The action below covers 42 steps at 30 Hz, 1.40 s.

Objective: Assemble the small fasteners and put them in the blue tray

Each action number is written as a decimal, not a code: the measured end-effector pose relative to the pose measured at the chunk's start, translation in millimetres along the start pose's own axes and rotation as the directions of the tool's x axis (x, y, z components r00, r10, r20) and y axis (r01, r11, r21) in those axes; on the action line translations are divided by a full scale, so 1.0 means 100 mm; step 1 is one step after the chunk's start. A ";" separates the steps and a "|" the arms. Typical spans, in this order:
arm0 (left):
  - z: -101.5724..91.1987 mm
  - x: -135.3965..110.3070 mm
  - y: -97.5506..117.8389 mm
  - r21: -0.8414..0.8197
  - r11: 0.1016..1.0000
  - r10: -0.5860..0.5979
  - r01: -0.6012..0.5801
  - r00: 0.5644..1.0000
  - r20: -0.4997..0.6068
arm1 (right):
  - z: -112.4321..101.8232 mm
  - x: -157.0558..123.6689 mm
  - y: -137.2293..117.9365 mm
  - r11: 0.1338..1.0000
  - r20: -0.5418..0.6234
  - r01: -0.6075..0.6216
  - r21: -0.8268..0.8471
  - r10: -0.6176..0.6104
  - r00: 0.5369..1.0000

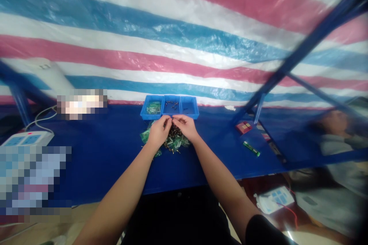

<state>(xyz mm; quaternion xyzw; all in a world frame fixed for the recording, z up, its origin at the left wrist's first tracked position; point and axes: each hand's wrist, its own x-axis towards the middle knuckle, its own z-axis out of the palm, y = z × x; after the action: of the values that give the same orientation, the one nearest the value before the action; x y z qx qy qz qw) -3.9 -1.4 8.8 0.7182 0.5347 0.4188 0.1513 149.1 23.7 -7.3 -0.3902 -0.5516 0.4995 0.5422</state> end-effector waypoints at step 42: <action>0.01 0.00 -0.01 -0.009 1.000 0.015 -0.014 1.000 0.013 | 0.00 0.01 0.03 0.999 -0.013 -0.019 0.048 0.019 1.000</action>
<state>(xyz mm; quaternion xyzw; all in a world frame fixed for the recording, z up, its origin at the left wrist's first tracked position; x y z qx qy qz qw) -4.1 -0.5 7.6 0.7241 0.5265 0.4177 0.1551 149.0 24.9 -9.9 -0.3856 -0.5321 0.5152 0.5503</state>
